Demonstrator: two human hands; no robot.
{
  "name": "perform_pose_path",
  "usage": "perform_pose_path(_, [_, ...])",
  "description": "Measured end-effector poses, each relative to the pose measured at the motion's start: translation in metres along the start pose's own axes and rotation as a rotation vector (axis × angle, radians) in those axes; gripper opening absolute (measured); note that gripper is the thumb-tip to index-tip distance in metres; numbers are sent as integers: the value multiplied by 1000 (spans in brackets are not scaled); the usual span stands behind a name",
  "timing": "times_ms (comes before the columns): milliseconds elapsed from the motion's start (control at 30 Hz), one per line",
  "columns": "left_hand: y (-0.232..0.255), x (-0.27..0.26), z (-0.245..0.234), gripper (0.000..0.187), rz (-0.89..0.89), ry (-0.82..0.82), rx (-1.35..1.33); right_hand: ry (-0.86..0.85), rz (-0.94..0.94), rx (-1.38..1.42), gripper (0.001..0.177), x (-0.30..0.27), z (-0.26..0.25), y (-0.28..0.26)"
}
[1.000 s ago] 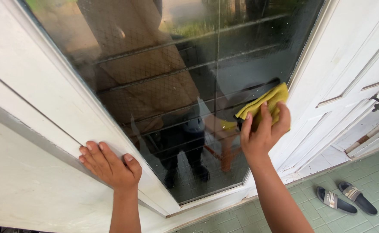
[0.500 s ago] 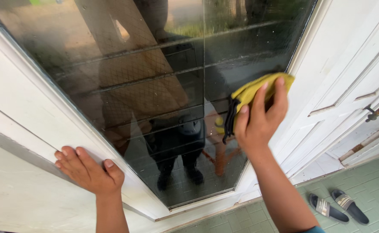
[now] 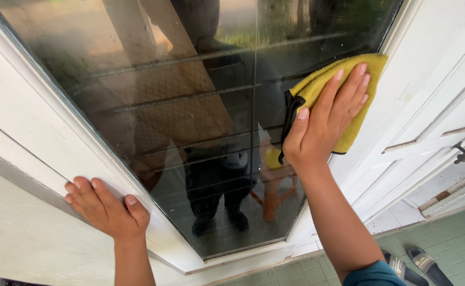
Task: The person sprays a glass door with a yellow spray bottle and wipes the surface with a yellow cloth. They repeatedly spray and wipe different sections of the glass, including the frame edges, using both hands to hold the cloth and the door frame.
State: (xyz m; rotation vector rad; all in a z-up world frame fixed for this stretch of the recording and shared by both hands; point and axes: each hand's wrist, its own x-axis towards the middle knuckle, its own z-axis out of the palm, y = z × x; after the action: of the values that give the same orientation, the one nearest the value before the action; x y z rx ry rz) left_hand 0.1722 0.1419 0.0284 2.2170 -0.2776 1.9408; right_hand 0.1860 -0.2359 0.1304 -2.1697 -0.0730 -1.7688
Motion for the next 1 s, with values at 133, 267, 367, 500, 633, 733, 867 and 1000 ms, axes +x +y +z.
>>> perform_pose_path(133, [-2, 1, 0, 58, 12, -1, -19, 16, 61, 31, 64, -31, 8, -7])
perform_pose_path(267, [-4, 2, -1, 58, 18, -7, -20, 6, 33, 20, 65, -83, 18, -6])
perform_pose_path(367, [-7, 1, -3, 57, 28, -20, -29, -2, 48, -2, 67, -90, 19, -3])
perform_pose_path(500, [-11, 0, -2, 56, 34, -22, -31, 37, 125, -40, 64, -42, 19, -9])
perform_pose_path(633, [-13, -2, -4, 55, 30, -28, -47, 112, 196, 10, 60, -3, 27, -52])
perform_pose_path(733, [-16, -2, -1, 54, 42, -10, -57, 111, 165, -24, 62, -8, 48, -108])
perform_pose_path(867, [-19, -2, -4, 53, 56, -8, -70, -20, -35, -12, 64, -58, 69, -195])
perform_pose_path(1000, [-23, -3, -6, 52, 56, -10, -74, -96, -241, -1, 61, -98, 79, -233])
